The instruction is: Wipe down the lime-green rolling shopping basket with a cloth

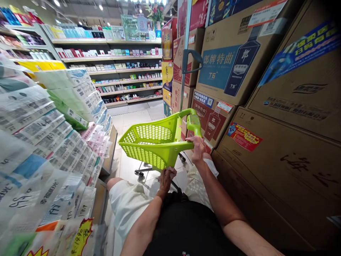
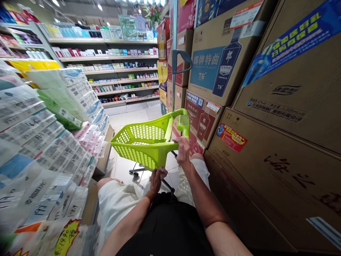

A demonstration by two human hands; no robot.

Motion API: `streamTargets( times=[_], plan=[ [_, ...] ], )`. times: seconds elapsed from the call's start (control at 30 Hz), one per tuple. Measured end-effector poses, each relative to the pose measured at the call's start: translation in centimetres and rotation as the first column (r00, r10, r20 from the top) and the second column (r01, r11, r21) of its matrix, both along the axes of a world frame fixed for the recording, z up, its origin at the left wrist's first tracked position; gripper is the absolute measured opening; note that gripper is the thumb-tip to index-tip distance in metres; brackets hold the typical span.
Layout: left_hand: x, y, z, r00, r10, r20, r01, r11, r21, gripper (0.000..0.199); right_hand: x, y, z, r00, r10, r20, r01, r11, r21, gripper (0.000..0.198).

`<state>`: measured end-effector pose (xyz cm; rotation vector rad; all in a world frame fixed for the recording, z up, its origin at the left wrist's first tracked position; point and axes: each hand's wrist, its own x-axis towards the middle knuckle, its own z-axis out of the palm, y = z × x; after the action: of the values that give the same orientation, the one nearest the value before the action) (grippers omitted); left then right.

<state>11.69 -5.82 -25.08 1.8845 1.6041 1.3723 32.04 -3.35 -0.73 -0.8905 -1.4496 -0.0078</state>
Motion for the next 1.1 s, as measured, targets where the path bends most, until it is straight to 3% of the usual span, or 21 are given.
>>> streamTargets(
  times=[0.07, 0.17, 0.23, 0.3, 0.37, 0.47, 0.57, 0.63, 0.7, 0.8, 0.87, 0.97, 1.1],
  plan=[
    [0.4, 1.0, 1.3, 1.0, 0.018, 0.017, -0.019, 0.998, 0.053, 0.012, -0.2, 0.1, 0.0, 1.0, 0.005, 0.001, -0.005, 1.0, -0.005, 0.069],
    [2.8, 4.2, 6.2, 0.987, 0.092, 0.134, -0.125, 0.955, 0.267, 0.015, -0.3, 0.1, 0.0, 1.0, 0.006, 0.006, -0.006, 0.999, -0.034, 0.068],
    [4.5, 6.1, 9.2, 0.986, 0.039, 0.159, -0.103, 0.903, 0.417, 0.015, -0.2, 0.0, 0.1, 1.0, 0.0, 0.008, 0.001, 0.999, -0.038, 0.067],
    [5.4, 6.7, 10.5, 0.986, 0.021, 0.166, -0.096, 0.882, 0.461, 0.017, 0.0, 0.0, 0.2, 1.0, 0.0, 0.012, 0.0, 0.999, -0.038, 0.067],
    [5.4, 5.7, 9.6, 0.986, 0.034, 0.161, -0.098, 0.908, 0.406, 0.017, 0.3, -0.2, 0.2, 1.0, 0.013, 0.024, -0.012, 0.999, -0.043, 0.068],
    [3.9, 2.9, 6.5, 0.985, 0.087, 0.147, -0.125, 0.952, 0.278, 0.016, 0.5, -0.3, 0.2, 0.998, 0.041, 0.046, -0.04, 0.999, -0.032, 0.066],
    [2.3, 1.9, 5.6, 0.964, 0.199, 0.179, -0.241, 0.934, 0.263, 0.018, 0.2, -0.3, 0.1, 0.998, 0.04, 0.045, -0.04, 0.999, 0.004, 0.062],
    [2.3, 2.8, 7.9, 0.934, 0.279, 0.223, -0.338, 0.894, 0.295, 0.02, -0.1, -0.2, 0.0, 0.999, 0.023, 0.034, -0.024, 1.0, 0.015, 0.061],
    [3.3, 3.9, 12.1, 0.927, 0.29, 0.238, -0.359, 0.867, 0.345, 0.022, -0.4, -0.3, 0.0, 1.0, 0.008, 0.026, -0.009, 1.0, 0.007, 0.061],
    [5.5, 4.5, 18.8, 0.99, 0.109, 0.093, -0.139, 0.879, 0.457, 0.024, -0.4, -0.6, 0.0, 1.0, 0.012, 0.028, -0.012, 1.0, -0.013, 0.063],
    [6.2, 4.2, 21.7, 1.0, 0.018, -0.02, -0.006, 0.884, 0.468, 0.024, -0.2, -0.8, 0.0, 0.999, 0.025, 0.033, -0.025, 1.0, -0.019, 0.064],
    [4.7, 4.4, 22.6, 0.998, 0.044, -0.051, -0.02, 0.915, 0.403, 0.02, 0.3, -0.9, 0.1, 0.999, 0.025, 0.029, -0.024, 1.0, -0.018, 0.063],
    [-0.5, 6.8, 20.7, 0.962, 0.264, 0.066, -0.272, 0.941, 0.199, 0.014, 0.8, -1.0, 0.0, 0.999, 0.026, 0.021, -0.027, 1.0, 0.002, 0.06]
  ],
)
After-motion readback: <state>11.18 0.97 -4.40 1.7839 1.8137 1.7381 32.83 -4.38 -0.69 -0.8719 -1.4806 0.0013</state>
